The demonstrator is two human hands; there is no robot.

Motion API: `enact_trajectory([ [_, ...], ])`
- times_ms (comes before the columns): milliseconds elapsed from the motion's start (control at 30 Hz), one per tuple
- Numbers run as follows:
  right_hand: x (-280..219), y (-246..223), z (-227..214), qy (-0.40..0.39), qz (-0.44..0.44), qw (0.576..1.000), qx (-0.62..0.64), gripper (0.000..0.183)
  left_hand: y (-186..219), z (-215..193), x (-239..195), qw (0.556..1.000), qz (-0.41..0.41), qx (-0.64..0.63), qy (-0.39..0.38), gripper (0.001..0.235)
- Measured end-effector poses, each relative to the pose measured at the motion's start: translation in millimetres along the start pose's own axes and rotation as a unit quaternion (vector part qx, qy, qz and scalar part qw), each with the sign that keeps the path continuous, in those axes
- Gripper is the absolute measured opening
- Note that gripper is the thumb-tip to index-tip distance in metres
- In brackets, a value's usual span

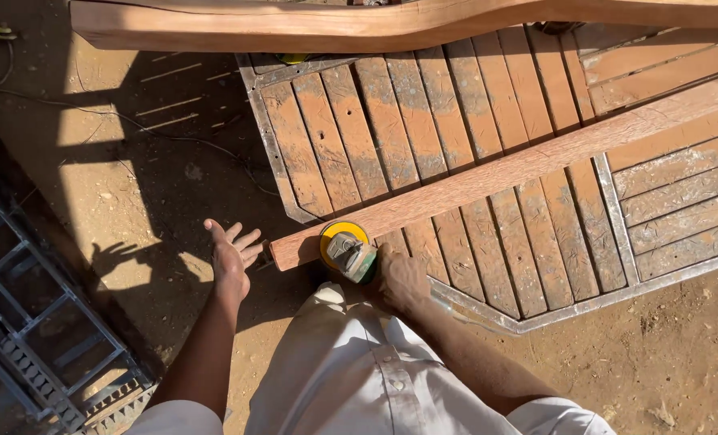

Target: Sanding the edges and surfaces of wooden planks using an angle grinder with a sanding disc

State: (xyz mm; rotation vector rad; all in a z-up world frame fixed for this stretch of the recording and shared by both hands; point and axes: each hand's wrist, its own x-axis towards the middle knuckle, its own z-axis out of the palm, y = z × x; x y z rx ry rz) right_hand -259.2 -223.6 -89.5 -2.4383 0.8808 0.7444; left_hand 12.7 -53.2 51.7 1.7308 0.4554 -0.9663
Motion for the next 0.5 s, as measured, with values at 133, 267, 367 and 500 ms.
enact_trajectory([
  [133,-9,-74,29,-0.004,-0.056,0.998,0.021,0.041,15,-43,-3,0.999,0.016,-0.033,-0.005,0.11],
  [267,-68,-102,-110,-0.025,0.062,0.994,0.09,0.029,2,-93,19,0.999,0.023,-0.042,0.017,0.107],
  [367,-100,-53,-152,0.023,0.196,0.971,0.136,0.043,-8,-120,24,0.999,0.012,-0.034,0.021,0.107],
  [500,-122,18,-160,0.141,0.317,0.926,0.151,0.054,-22,-135,32,1.0,0.002,-0.013,0.004,0.103],
])
